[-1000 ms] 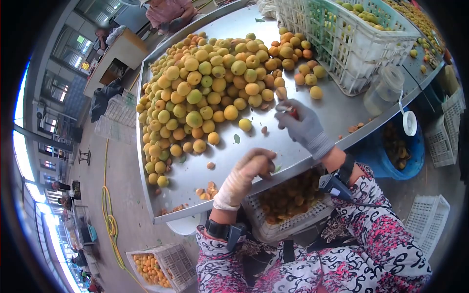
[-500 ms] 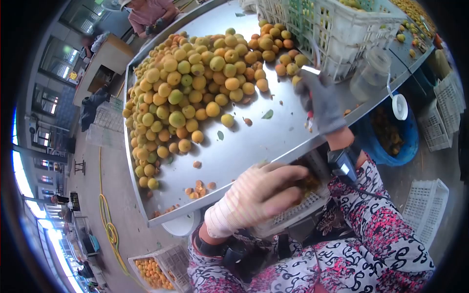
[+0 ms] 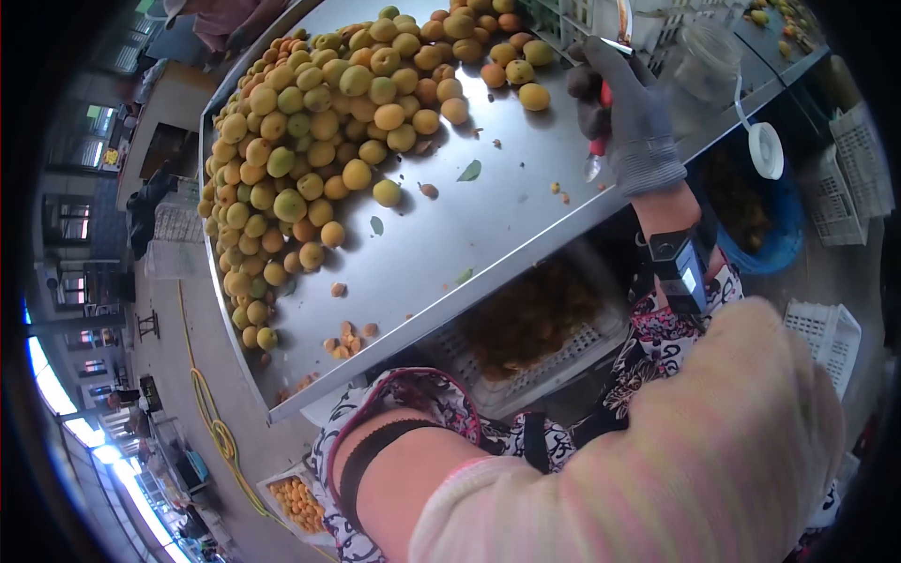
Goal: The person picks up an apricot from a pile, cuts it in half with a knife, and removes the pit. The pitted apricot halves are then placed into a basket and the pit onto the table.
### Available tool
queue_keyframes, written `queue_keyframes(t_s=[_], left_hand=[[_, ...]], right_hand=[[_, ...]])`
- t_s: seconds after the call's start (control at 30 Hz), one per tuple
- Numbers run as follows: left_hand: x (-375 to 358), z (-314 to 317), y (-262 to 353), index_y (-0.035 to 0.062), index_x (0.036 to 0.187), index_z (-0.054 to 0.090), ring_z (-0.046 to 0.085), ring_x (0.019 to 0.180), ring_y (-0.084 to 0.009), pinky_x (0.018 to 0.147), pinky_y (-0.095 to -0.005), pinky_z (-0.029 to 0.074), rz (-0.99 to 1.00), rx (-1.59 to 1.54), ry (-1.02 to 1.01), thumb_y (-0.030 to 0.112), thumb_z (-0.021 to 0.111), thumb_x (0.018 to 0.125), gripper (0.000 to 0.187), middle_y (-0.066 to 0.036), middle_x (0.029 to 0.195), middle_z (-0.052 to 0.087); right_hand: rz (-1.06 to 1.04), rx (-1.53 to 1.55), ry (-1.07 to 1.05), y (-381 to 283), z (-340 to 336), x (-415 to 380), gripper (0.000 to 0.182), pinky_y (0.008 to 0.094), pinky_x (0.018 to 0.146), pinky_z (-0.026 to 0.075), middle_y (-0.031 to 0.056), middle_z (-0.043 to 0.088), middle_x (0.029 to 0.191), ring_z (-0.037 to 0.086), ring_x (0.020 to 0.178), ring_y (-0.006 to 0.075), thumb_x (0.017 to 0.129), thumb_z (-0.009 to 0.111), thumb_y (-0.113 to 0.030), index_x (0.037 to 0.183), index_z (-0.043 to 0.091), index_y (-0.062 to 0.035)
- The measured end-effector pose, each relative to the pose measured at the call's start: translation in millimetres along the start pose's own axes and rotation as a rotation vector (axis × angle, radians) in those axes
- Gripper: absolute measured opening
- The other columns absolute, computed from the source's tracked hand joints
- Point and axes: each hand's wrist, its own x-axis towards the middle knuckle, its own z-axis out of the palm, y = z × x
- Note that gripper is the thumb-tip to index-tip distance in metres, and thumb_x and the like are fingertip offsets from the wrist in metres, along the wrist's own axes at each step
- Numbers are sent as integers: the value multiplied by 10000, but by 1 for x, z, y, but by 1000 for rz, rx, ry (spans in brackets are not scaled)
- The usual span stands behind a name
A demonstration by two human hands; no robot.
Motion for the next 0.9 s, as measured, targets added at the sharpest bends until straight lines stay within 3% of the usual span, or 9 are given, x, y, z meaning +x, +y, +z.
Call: queue_keyframes(t_s=[0.2,0.23,0.27,0.3,0.33,0.4,0.57,0.73,0.9], left_hand=[[21,-7,5,65,1045,603,636,850,-277,741,-375,516,59,210,139,172,642,639,421,-123,962,640],[22,-21,-1,51,1065,587,634,864,-292,767,-392,506,-80,131,8,169,638,679,407,-142,982,638],[17,-23,-29,48,930,518,603,763,-334,724,-392,485,-210,-14,-118,155,560,808,168,-129,789,607],[8,-22,-53,42,1015,539,610,823,-377,775,-419,477,-303,-88,-31,220,580,817,269,-172,896,640],[0,-17,-81,26,1291,482,596,1012,-349,876,-390,464,-575,8,-94,301,603,832,548,-204,1122,609],[-18,10,-157,51,1314,453,558,1073,-330,919,-386,433,-719,205,-14,373,584,836,591,-185,1120,607],[3,17,-253,91,1299,460,462,1200,-287,1033,-434,279,-747,523,29,451,520,845,583,-119,1223,555],[17,30,-320,94,1287,484,450,1225,-245,1031,-430,272,-859,711,15,487,507,853,586,-95,1275,522],[8,34,-325,102,1210,533,501,1169,-219,1015,-419,278,-853,853,-31,452,498,847,506,-86,1222,552]], right_hand=[[-24,21,-55,-15,2,-7,256,210,360,307,44,590,659,450,410,84,883,613,-271,942,630,-23],[16,35,-33,-15,-2,-7,254,211,359,305,36,577,652,441,405,82,888,605,-273,942,622,-25],[58,50,-15,-14,-7,-7,253,213,359,302,29,565,645,432,400,80,894,596,-275,941,614,-27],[68,42,-19,-15,-8,-8,249,210,352,286,11,537,637,410,392,68,899,586,-282,931,603,-36],[52,60,-24,-17,-9,-10,249,210,352,286,11,537,637,410,392,68,899,586,-282,931,603,-36],[147,60,-47,-19,-6,-15,234,202,346,270,0,522,639,396,391,53,906,573,-274,933,598,-42],[160,38,-141,-14,12,-21,185,194,353,285,9,536,600,400,389,35,879,618,-239,910,564,-65],[198,37,-171,-4,20,-24,252,193,371,303,29,545,616,417,407,44,882,620,-237,993,568,-17],[211,21,-141,-4,26,-27,224,193,375,303,41,552,624,416,409,44,884,612,-207,983,568,-11]])
